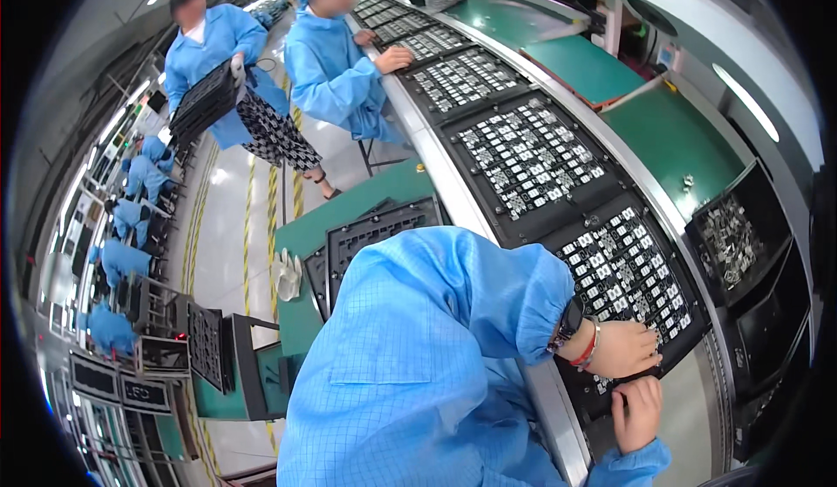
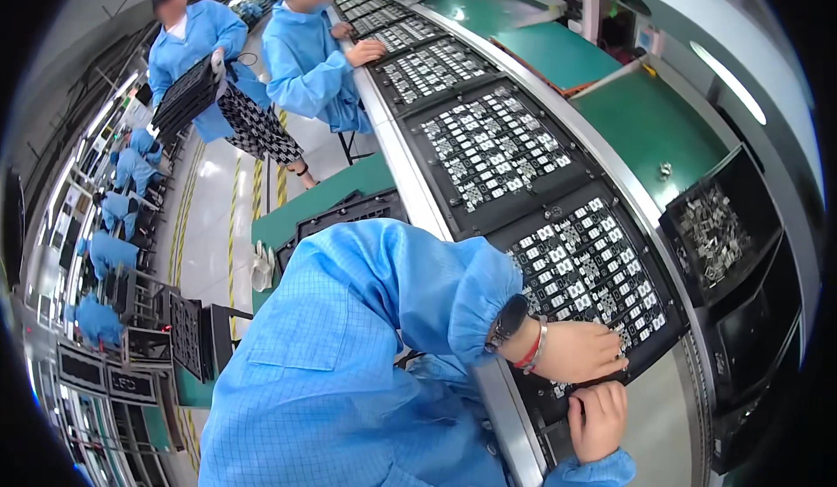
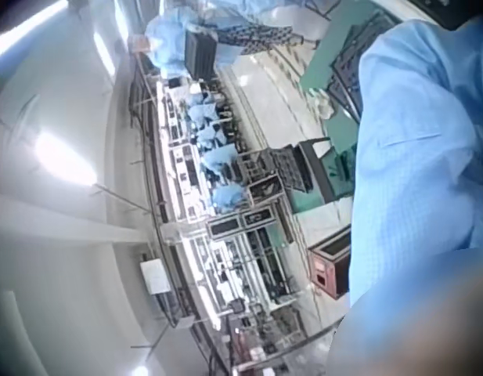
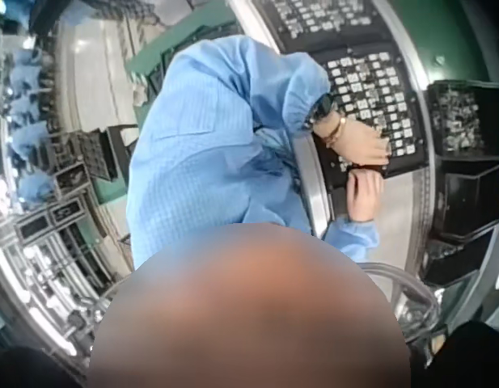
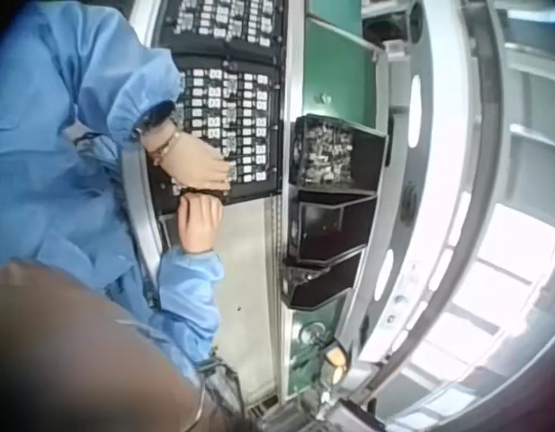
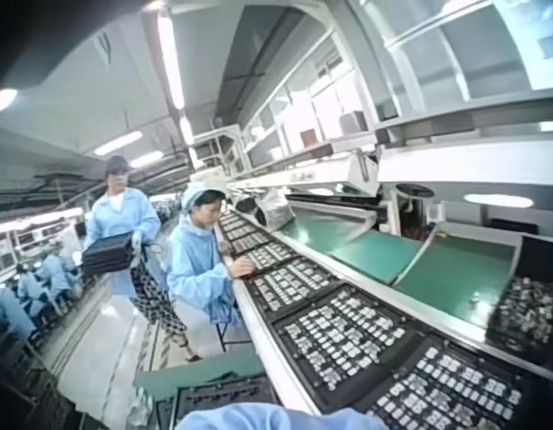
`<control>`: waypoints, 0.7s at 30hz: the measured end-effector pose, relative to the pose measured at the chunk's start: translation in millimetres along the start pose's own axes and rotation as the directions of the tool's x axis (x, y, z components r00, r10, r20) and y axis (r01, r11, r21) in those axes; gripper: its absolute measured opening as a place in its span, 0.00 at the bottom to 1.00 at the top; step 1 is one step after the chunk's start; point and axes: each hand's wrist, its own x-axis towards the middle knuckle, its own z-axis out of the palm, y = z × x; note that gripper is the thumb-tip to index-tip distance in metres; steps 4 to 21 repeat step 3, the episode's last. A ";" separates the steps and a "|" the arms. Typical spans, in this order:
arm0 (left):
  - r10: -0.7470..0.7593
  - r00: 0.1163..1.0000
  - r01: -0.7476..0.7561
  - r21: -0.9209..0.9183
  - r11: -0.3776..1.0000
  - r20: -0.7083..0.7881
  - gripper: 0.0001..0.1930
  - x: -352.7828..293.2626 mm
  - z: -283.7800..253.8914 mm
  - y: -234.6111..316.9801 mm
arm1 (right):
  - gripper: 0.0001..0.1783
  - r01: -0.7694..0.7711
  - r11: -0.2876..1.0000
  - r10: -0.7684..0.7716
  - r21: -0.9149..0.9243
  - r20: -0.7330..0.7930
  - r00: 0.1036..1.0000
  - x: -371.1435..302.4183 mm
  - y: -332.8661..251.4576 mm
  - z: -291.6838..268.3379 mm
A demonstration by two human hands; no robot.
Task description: Manually placing small electronic components into a grid on a circuit board panel.
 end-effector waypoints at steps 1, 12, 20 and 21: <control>-0.002 1.000 0.002 0.015 1.000 -0.003 0.24 1.9 -2.8 1.4 | 0.08 0.014 1.000 -0.014 -0.004 -0.004 1.000 -3.4 1.3 0.5; -0.068 0.963 0.078 -0.028 0.997 0.259 0.28 9.3 -10.4 3.0 | 0.07 0.012 0.999 -0.011 0.041 -0.030 0.999 -7.7 5.6 2.6; -0.068 0.963 0.078 -0.028 0.997 0.259 0.28 9.3 -10.4 3.0 | 0.07 0.012 0.999 -0.011 0.041 -0.030 0.999 -7.7 5.6 2.6; -0.068 0.963 0.078 -0.028 0.997 0.259 0.28 9.3 -10.4 3.0 | 0.07 0.012 0.999 -0.011 0.041 -0.030 0.999 -7.7 5.6 2.6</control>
